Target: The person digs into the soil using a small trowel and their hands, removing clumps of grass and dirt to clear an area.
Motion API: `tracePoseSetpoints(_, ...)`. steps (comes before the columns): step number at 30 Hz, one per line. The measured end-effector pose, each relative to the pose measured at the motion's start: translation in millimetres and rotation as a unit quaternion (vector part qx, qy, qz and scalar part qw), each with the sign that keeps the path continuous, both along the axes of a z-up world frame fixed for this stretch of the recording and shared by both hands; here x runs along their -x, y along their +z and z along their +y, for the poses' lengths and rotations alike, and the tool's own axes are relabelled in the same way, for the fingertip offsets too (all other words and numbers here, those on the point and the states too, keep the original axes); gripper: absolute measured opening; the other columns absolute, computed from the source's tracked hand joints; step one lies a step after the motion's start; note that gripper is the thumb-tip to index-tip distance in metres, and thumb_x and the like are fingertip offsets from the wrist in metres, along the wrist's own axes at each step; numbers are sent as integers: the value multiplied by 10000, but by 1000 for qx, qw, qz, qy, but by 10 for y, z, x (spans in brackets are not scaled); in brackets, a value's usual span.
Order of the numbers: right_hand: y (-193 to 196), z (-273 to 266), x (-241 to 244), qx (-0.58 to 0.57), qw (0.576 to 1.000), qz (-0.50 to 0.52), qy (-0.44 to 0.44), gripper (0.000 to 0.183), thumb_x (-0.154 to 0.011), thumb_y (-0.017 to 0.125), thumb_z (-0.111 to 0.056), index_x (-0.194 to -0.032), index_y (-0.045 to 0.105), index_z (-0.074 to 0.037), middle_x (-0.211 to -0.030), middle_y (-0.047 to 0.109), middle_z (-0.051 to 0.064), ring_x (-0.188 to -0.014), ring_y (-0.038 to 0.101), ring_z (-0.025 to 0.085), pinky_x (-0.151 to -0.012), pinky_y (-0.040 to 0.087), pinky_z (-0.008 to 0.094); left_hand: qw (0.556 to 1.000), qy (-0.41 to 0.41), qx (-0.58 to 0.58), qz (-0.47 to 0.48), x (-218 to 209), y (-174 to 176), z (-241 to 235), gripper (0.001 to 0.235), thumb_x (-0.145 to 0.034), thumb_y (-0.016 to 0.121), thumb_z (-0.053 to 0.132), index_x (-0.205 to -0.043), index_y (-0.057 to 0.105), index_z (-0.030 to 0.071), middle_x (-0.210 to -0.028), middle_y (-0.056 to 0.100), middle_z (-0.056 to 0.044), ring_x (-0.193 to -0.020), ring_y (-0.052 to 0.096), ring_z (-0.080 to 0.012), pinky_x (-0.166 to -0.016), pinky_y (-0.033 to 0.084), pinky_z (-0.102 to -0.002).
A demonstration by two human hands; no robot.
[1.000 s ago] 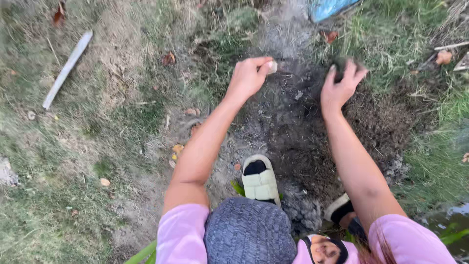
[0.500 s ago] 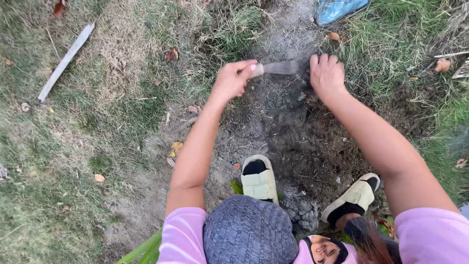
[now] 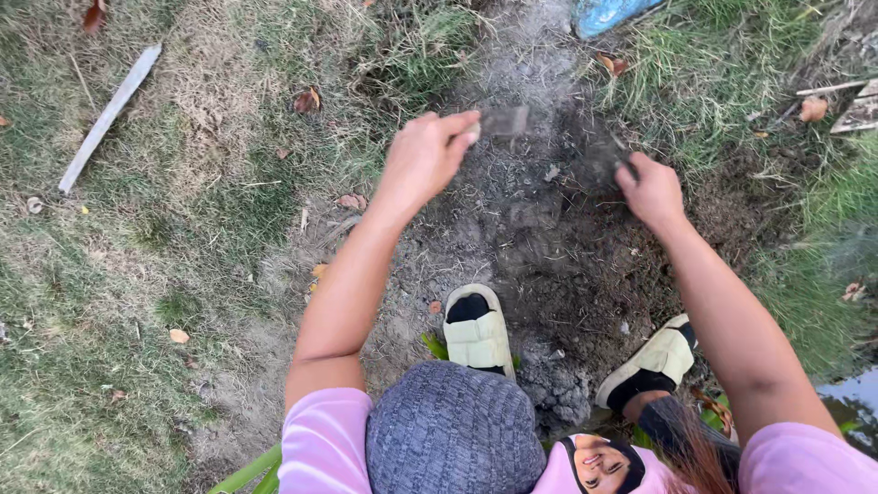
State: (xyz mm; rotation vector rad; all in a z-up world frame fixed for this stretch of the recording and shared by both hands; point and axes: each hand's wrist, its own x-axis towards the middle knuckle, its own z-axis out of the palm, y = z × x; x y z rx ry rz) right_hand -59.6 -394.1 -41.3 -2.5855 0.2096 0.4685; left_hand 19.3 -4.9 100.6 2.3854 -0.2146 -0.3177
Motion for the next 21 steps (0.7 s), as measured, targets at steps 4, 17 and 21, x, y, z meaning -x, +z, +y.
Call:
tracePoseSetpoints(4, 55, -292, 106, -32, 995, -64, -74, 263, -1108, 667, -255, -1052, 629, -1, -836, 647, 208, -744, 637, 369, -726, 514, 435, 996, 2, 87, 3, -62, 554, 172, 279, -991, 682, 302, -1244, 746, 206, -1017, 762, -175, -912, 757, -276, -842, 587, -429)
tracePoseSetpoints(17, 23, 699, -664, 163, 954, -205, 147, 405, -979, 675, -267, -1338, 655, -82, -980, 640, 147, -713, 693, 324, -550, 556, 446, 912, 127, 236, 311, 93, -1363, -886, 344, -977, 651, 324, -1309, 720, 268, -688, 683, -82, -472, 609, -91, -485, 546, -300)
tracePoseSetpoints(21, -292, 633, -898, 224, 954, -147, 135, 396, -1035, 636, -416, -1167, 647, -42, -986, 666, 157, -796, 707, 341, -612, 557, 488, 929, 118, 191, 293, 206, -829, -624, 345, -977, 644, 299, -1313, 709, 260, -697, 692, -93, -528, 675, -146, -531, 571, -337)
